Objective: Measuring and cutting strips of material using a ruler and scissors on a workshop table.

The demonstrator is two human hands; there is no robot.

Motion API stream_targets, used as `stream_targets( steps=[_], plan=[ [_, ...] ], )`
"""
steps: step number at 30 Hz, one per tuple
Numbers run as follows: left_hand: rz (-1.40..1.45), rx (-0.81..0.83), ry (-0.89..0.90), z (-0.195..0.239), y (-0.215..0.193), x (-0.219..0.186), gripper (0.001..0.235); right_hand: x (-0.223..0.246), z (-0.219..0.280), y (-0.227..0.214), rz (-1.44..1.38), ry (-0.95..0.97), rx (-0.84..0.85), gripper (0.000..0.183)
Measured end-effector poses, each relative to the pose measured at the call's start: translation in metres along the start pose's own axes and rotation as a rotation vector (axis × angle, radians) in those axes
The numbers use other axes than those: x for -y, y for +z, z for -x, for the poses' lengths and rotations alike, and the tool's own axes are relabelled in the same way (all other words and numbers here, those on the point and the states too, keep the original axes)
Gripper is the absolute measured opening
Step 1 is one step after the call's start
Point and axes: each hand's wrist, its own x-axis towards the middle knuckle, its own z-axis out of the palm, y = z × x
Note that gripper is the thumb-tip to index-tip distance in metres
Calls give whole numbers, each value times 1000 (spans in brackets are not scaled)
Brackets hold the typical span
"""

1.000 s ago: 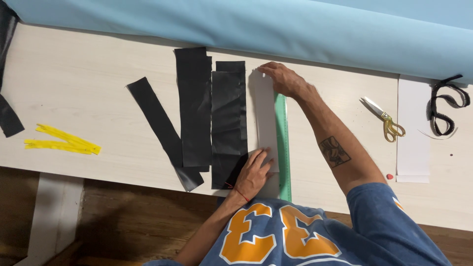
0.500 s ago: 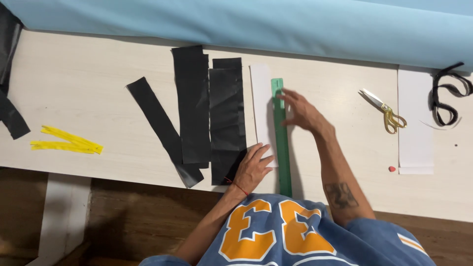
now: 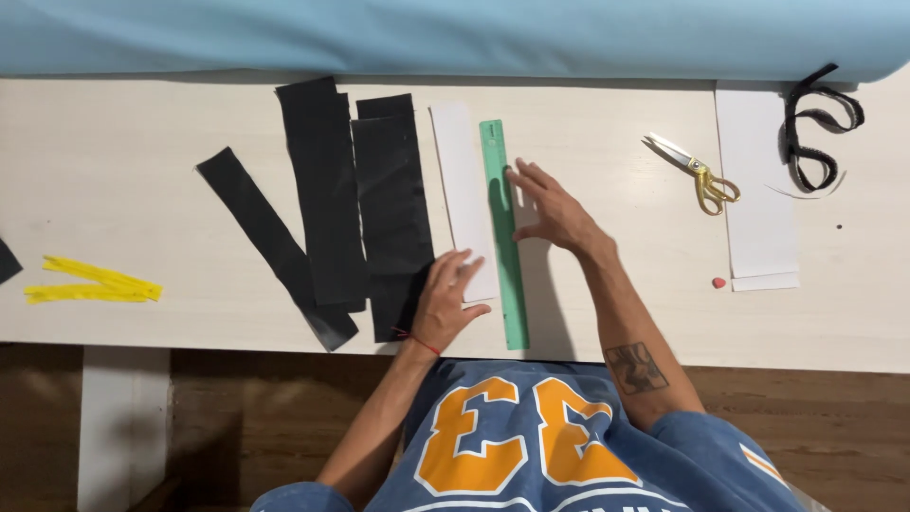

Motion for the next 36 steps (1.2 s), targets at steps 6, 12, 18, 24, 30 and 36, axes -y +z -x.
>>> stream_targets(
  steps=[6, 12, 18, 24, 30, 36],
  plan=[
    [41, -344, -134, -10, -16, -36, 100, -49, 110, -74, -202, 26, -96, 83],
    [33, -382, -117, -60, 67, -120, 52, -201, 235, -93, -125, 198, -296, 56],
    [133, -79, 55, -136, 217, -239, 29, -323, 325, -104, -118, 225, -441, 37],
    [-278, 206, 201, -266, 280, -286, 82, -345, 371, -102, 97, 98, -445, 45],
    [-850, 545, 500, -337, 324, -245, 65, -337, 370, -113, 241, 90, -288, 65],
    [-547, 486, 349, -310, 325, -209, 52, -390, 343, -112, 551, -130, -280, 33]
  ],
)
